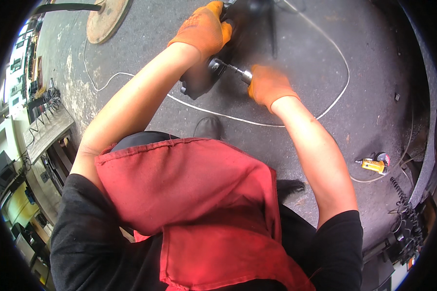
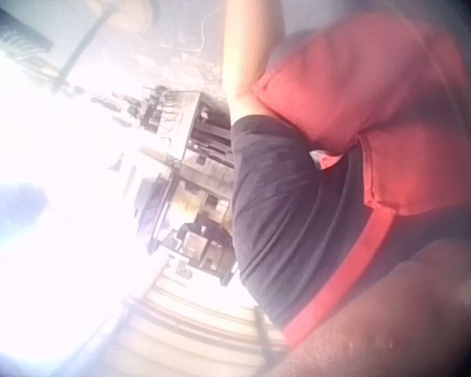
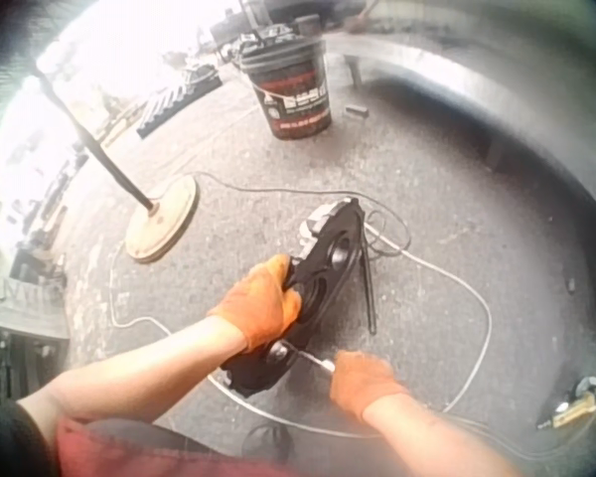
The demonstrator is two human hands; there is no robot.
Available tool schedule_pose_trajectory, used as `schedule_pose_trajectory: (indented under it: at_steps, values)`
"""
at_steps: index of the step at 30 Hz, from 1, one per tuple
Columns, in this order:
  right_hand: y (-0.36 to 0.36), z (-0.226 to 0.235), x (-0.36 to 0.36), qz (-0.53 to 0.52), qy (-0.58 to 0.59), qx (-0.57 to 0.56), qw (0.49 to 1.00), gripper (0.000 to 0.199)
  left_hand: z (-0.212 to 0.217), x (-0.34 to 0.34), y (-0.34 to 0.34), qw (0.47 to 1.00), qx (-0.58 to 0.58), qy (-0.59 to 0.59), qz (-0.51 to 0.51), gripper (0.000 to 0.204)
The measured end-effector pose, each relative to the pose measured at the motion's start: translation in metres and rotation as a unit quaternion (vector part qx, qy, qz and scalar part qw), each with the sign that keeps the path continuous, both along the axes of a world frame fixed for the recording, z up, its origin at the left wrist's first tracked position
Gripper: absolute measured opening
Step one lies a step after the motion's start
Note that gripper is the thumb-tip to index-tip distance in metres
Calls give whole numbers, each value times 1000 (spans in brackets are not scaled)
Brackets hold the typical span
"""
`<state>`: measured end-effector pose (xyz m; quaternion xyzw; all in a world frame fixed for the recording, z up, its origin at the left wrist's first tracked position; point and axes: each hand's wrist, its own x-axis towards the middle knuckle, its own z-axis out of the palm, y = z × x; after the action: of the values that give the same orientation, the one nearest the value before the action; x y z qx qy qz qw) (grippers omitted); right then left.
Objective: The person holds a black metal component and uses a pneumatic die grinder to polish various interior and exterior surfaces. The person turns the part over several times to reach different sections before placing it back on the floor.
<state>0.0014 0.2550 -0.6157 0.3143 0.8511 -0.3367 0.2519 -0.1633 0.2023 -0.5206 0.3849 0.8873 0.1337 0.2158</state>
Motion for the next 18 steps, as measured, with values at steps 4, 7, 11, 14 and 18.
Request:
schedule_pose_trajectory:
  at_steps: [4, 7, 11, 14, 18]
  values:
    - [-10, -5, 3, 0, 0, -3, 1000, 27, -2, 0, -3, 1000, 22, 9, -18, 37]
    - [-7, -10, 6, -17, 10, -4, 1000, 28, -8, -3, -2, 999, 32, -3, -15, 38]
    - [-2, -5, 6, -18, -1, -13, 1000, 30, 10, 4, 2, 1000, 3, -13, -24, 38]
    - [-8, 2, 3, -3, -8, -27, 1000, 31, -15, -7, -4, 998, 63, -3, -28, 38]
    - [-3, -6, 7, -30, 16, -24, 999, 31, -9, -3, -2, 999, 33, 21, -9, 38]
